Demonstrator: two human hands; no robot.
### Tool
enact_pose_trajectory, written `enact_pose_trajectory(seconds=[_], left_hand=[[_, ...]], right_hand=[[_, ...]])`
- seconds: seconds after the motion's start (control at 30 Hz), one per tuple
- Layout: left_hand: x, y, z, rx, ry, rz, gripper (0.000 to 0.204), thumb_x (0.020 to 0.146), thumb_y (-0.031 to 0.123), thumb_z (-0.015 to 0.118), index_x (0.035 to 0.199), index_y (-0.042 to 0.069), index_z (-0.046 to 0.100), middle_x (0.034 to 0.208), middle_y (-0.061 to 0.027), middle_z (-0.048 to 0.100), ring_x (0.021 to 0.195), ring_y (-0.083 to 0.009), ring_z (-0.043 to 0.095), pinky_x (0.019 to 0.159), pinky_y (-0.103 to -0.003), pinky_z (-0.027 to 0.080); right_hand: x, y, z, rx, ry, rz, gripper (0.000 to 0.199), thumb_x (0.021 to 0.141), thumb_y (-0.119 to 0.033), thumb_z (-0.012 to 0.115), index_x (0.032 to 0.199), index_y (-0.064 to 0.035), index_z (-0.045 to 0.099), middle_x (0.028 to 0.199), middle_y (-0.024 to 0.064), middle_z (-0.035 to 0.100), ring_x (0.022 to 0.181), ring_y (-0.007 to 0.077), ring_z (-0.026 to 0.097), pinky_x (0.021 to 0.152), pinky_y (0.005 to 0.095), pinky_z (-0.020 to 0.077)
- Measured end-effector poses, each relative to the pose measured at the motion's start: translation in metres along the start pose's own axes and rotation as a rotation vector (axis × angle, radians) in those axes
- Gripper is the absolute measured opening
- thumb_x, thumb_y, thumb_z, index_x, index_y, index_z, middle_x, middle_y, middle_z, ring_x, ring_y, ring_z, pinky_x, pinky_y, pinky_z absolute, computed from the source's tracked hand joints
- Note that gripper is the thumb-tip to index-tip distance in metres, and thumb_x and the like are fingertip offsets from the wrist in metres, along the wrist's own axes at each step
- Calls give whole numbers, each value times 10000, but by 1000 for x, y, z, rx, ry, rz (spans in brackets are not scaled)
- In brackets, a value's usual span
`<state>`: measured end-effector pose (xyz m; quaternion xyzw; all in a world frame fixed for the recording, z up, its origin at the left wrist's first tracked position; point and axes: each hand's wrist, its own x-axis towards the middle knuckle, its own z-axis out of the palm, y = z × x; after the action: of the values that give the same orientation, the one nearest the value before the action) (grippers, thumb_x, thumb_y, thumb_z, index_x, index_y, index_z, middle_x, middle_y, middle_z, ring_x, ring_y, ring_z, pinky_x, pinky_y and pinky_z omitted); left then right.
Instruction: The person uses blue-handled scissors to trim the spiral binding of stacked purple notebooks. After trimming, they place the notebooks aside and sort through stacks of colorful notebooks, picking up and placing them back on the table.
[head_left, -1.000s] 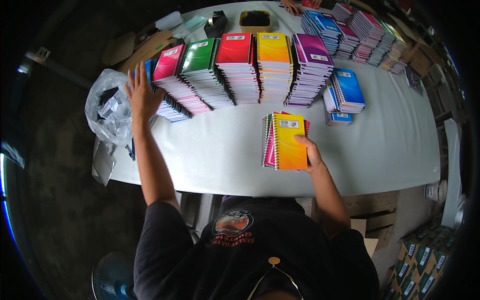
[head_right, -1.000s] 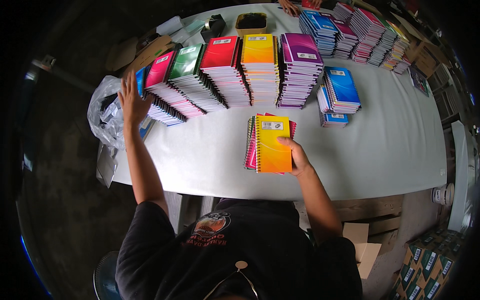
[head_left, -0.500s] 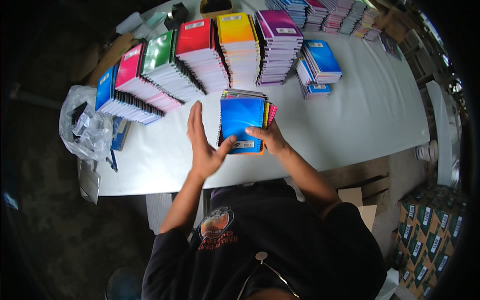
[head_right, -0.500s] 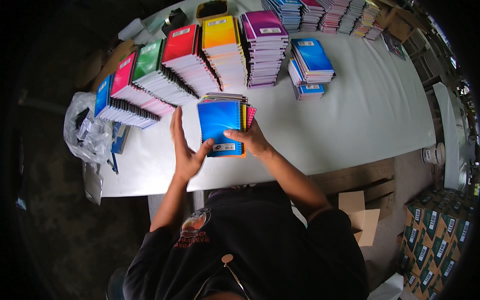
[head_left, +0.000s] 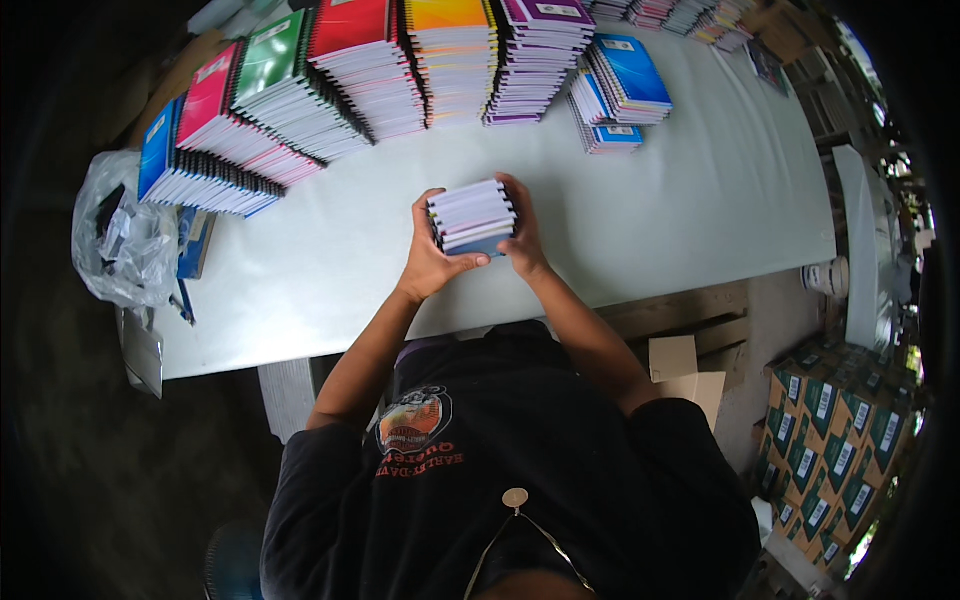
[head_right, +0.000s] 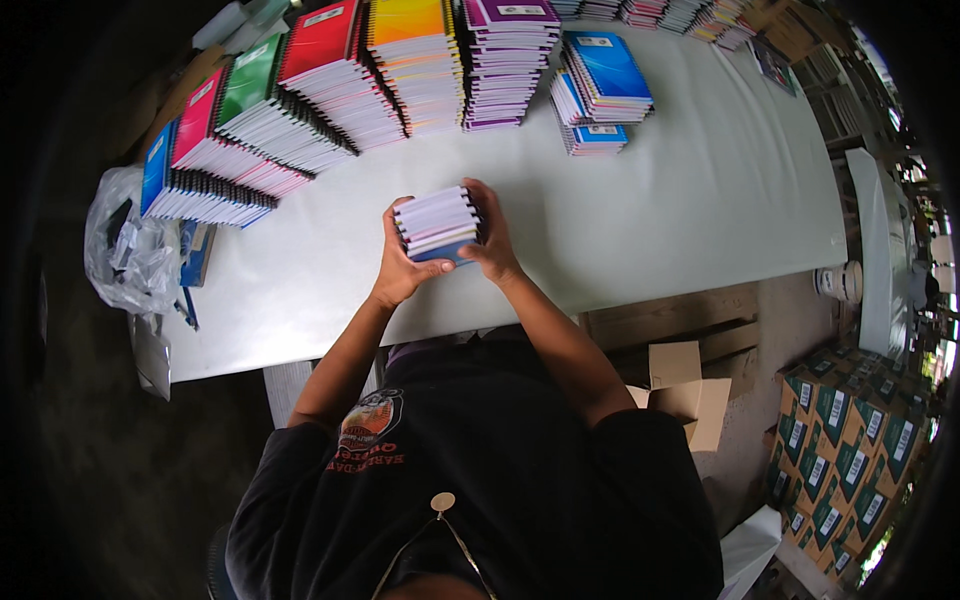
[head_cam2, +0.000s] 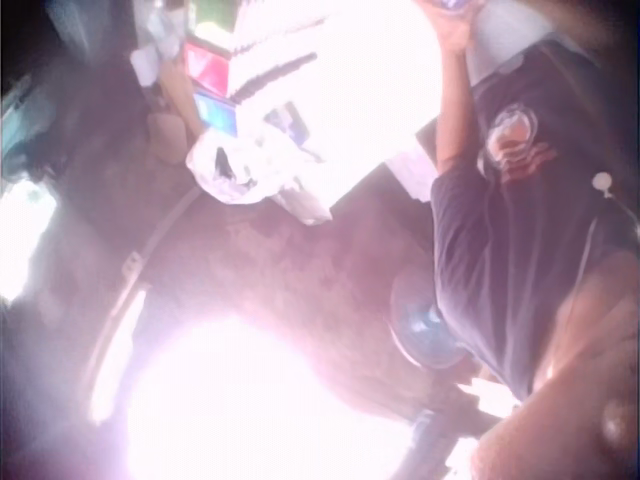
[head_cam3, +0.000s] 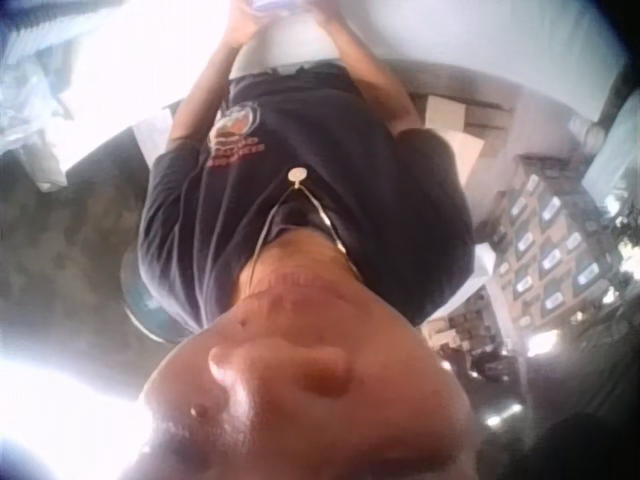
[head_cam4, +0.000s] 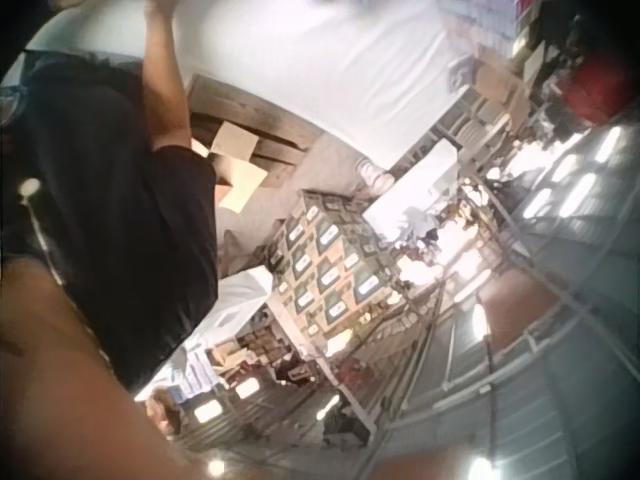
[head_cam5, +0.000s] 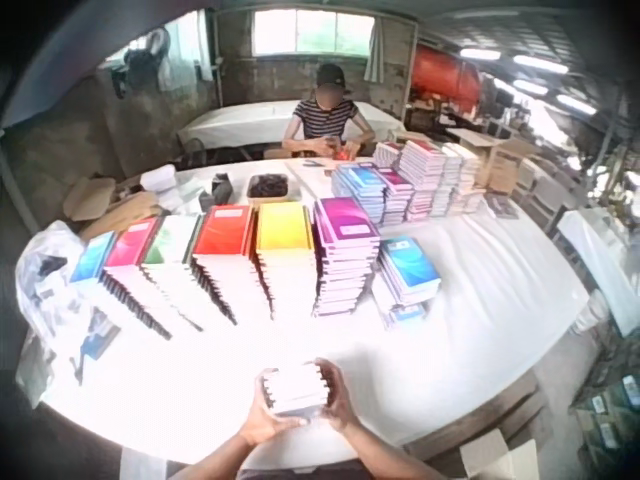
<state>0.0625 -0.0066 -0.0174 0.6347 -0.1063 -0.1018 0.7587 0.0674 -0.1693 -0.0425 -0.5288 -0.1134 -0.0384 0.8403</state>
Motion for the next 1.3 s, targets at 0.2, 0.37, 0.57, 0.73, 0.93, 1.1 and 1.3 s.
enact_pose_trajectory(seconds=[0.2,0.37,0.57,0.73,0.93,1.1,1.3], left_hand=[[-1,-15,-2,115,-1,12,1014,525,245,897,1253,43,222,1164,-132,432,1107,-225,470,933,-360,413],[-3,-63,-23,546,-126,51,1055,485,273,910,1250,32,224,1166,-129,424,1109,-240,467,924,-378,411],[-3,-28,-4,175,-5,81,1043,496,343,898,1233,17,235,1172,-130,410,1111,-254,459,928,-387,402],[-8,-53,-13,439,1,29,910,572,353,858,1196,11,291,1151,-148,470,1111,-248,461,923,-386,398],[-12,-79,-33,1049,-149,279,559,691,356,752,1127,71,549,1112,-113,556,1085,-292,467,895,-424,363],[-5,-69,-20,1076,-130,192,584,681,401,750,1129,77,561,1157,-113,549,1076,-291,482,892,-440,361],[65,47,39,98,-397,-159,788,669,193,821,1272,-11,356,1132,-105,575,1060,-191,540,891,-336,471]], right_hand=[[-13,23,-10,-87,7,40,954,560,-442,847,1269,-26,364,1144,74,490,1092,177,468,941,316,380],[-13,26,-29,-360,-157,99,1009,516,-484,851,1276,-43,356,1147,78,506,1087,180,485,940,328,391],[-6,7,-15,-302,-145,-47,1031,503,-508,844,1287,-62,345,1158,83,512,1085,194,499,933,350,411],[-19,32,-24,-508,-94,17,984,518,-508,834,1255,-58,362,1146,115,540,1073,252,540,912,375,433],[-13,12,-20,-579,-177,45,955,512,-398,871,1252,-63,369,1156,127,547,1078,289,541,917,386,431],[-8,9,-33,-598,-234,237,956,524,-305,875,1283,-46,356,1189,157,525,1137,293,495,965,376,391],[27,-89,-51,-161,-18,154,757,669,-254,786,1266,-12,388,1135,133,555,1080,241,521,949,367,415]])
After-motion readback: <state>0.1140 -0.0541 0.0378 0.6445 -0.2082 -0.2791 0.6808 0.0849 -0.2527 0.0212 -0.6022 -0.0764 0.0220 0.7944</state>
